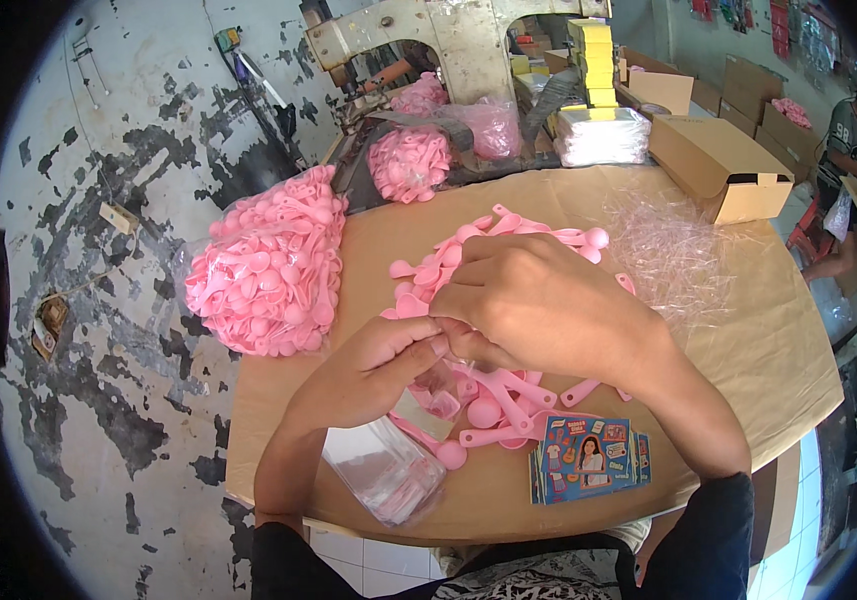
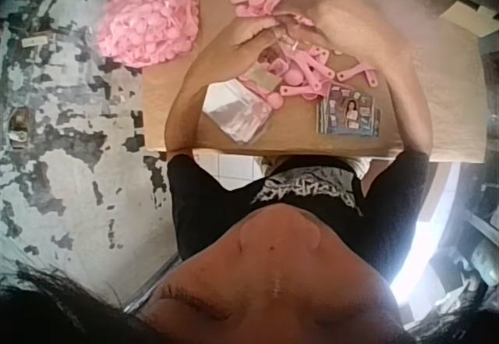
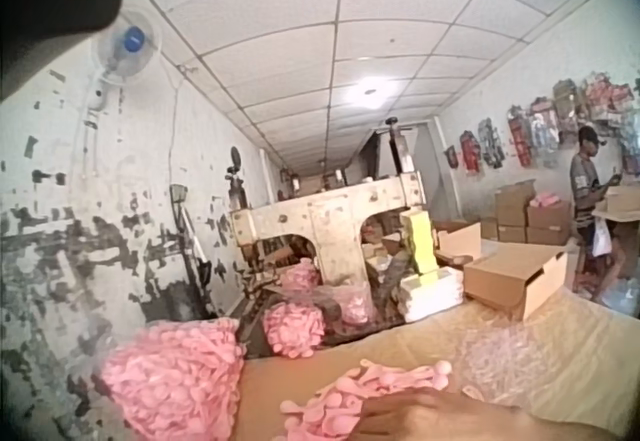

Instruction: The person packs pink plastic spoons and small printed cards into clear plastic bags. They pick up a spoon and a card, place them into a bag, and seal it. The process is repeated multiple times, with finished packages set aside on the table.

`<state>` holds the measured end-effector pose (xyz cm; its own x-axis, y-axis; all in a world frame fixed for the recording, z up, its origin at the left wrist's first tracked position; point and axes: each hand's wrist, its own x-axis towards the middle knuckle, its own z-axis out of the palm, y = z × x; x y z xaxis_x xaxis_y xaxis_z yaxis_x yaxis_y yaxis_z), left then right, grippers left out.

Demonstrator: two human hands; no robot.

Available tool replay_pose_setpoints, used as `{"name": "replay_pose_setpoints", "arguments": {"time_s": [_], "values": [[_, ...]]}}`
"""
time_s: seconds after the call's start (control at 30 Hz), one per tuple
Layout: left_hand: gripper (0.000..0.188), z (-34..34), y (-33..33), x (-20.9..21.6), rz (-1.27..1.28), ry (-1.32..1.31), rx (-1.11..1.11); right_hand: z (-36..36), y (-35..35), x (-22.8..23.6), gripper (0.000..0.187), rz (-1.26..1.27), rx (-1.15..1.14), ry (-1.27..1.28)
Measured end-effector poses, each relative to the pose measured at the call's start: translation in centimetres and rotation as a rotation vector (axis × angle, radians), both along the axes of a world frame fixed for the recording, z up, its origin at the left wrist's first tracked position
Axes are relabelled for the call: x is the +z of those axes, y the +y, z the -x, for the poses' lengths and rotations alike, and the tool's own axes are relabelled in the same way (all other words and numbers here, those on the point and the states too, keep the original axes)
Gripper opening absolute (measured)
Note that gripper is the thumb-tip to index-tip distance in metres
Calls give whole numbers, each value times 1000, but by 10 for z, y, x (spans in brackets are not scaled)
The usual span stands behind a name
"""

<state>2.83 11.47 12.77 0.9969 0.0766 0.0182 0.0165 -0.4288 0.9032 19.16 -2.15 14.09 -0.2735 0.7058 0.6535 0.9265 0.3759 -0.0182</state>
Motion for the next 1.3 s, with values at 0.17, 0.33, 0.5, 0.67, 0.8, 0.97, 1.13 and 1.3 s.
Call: {"name": "replay_pose_setpoints", "arguments": {"time_s": [0.17,0.33,0.5,0.67,0.8,0.97,1.13,1.3], "values": [[27,0,-2,-4,-155,77,30,8,0,-3,17,44,-129,0],[32,11,-23,9,-141,-82,60,-5,-6,10,10,-135,-106,509],[40,-1,-8,3,599,-206,32,-95,-57,35,7,-70,101,963],[49,-13,-1,2,418,-208,40,-197,-90,-16,13,365,-444,973],[50,-16,5,-2,373,-200,80,-236,-92,-50,34,152,-736,545],[50,-14,10,-4,368,-166,82,-151,-79,23,37,132,-411,711],[49,-15,9,-5,392,-234,108,-174,-85,-10,35,485,-36,1115],[48,-14,12,1,404,-252,2,-256,-112,-62,33,185,-775,355]]}}
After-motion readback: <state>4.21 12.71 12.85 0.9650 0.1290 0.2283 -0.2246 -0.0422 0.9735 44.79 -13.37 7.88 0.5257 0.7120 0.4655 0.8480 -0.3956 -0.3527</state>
